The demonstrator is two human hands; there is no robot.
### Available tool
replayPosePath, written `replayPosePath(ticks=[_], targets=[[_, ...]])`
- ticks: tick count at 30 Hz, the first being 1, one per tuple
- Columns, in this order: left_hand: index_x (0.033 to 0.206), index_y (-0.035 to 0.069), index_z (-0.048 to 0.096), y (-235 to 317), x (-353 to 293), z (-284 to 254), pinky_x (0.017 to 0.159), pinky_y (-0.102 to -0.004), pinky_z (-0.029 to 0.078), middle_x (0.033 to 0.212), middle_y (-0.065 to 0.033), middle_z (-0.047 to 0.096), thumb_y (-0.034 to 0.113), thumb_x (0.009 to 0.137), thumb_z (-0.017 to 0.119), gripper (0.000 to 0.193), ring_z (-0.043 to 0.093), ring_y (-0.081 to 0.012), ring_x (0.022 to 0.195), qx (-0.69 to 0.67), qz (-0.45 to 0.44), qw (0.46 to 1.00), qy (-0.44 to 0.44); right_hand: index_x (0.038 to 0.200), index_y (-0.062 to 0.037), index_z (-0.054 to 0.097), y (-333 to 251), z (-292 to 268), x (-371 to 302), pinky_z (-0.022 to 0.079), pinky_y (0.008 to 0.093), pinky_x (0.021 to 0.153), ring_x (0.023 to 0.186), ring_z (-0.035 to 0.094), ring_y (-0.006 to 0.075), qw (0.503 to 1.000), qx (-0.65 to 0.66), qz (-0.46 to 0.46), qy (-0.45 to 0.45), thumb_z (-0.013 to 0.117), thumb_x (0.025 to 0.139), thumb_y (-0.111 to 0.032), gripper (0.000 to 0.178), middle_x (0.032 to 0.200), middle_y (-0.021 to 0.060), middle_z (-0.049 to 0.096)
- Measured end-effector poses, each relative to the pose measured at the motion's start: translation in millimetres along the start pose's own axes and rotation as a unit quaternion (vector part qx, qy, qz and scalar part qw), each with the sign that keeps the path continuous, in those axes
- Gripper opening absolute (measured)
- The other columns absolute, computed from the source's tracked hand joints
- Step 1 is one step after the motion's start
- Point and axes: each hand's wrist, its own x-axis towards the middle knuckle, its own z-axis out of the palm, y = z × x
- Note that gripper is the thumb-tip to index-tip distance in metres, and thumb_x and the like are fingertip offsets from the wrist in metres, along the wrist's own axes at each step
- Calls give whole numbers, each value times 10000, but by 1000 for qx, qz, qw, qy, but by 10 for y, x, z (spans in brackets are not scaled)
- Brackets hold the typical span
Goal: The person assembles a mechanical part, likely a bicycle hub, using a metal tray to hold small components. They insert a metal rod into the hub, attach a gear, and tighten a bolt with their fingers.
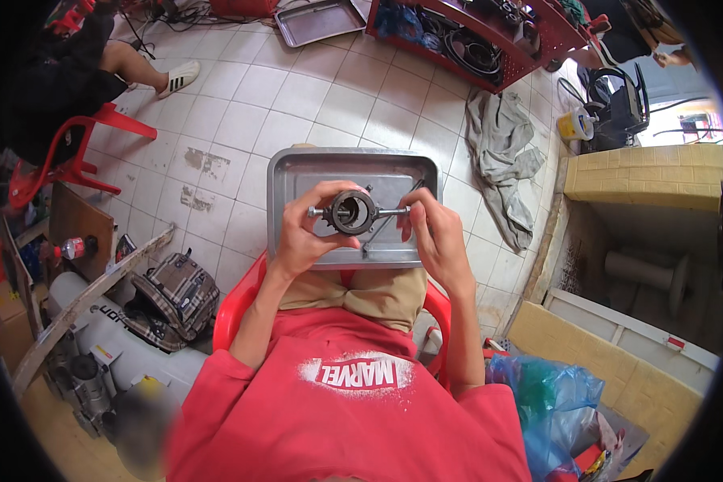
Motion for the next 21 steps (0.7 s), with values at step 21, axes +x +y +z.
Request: replayPosePath(ticks=[21], targets=[[1266, -11, 617, -9, -10, 0, 1024, -357, 533, 1240, -125, 656, 175, 649, 956, 729, 639, -224, 1180, -38, -26, 999, 13, 1105, -52, 580, 30, -155, 60, 514, 358, 638, 716, 700, 257, 993, -61, 8, -98, 607, 1011, -186, 166, 913, 120, 696]])
